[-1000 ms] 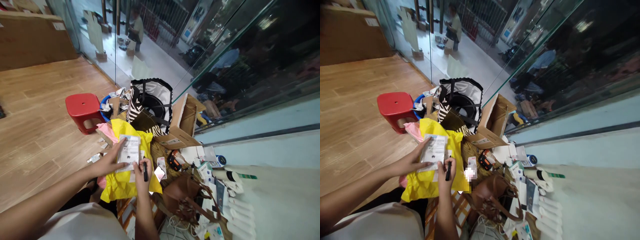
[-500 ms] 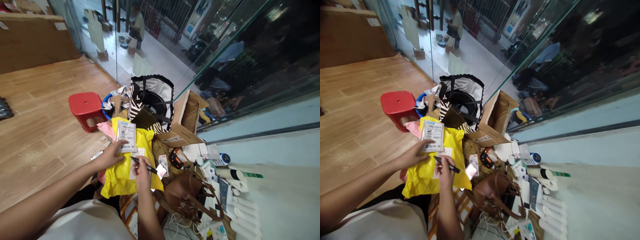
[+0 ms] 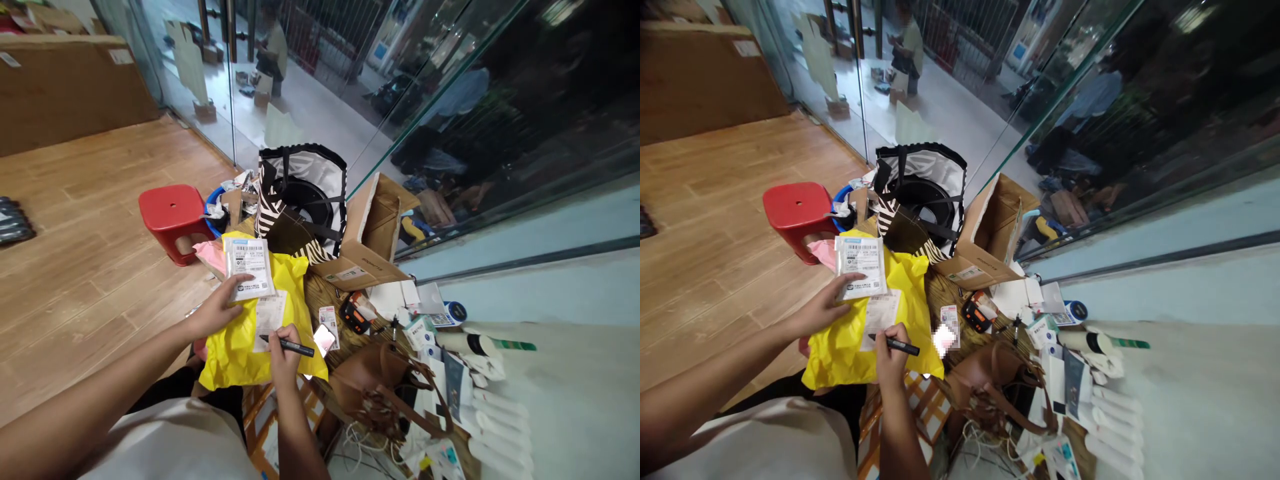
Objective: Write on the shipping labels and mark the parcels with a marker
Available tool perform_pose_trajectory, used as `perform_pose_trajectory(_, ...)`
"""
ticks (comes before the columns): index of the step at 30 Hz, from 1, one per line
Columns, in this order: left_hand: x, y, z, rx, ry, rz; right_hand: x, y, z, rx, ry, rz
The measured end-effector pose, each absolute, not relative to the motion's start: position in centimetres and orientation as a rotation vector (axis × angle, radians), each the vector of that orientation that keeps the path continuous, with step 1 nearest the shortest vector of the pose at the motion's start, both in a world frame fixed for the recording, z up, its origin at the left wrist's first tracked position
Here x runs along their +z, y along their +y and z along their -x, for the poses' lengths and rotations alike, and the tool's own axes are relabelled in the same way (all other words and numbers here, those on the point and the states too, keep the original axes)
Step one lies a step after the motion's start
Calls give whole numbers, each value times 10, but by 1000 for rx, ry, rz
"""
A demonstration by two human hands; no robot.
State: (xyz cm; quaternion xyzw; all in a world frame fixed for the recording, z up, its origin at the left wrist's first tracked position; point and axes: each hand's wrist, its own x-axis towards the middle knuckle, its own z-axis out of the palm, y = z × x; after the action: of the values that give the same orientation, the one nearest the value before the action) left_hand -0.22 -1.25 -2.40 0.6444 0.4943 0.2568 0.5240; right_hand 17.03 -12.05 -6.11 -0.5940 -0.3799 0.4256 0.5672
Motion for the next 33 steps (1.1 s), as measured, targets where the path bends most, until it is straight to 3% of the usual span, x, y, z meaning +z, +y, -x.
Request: perform_pose_trajectory(33, -18, -12, 1, 620, 1213, -1529, -66, -119, -169, 933, -945, 1409)
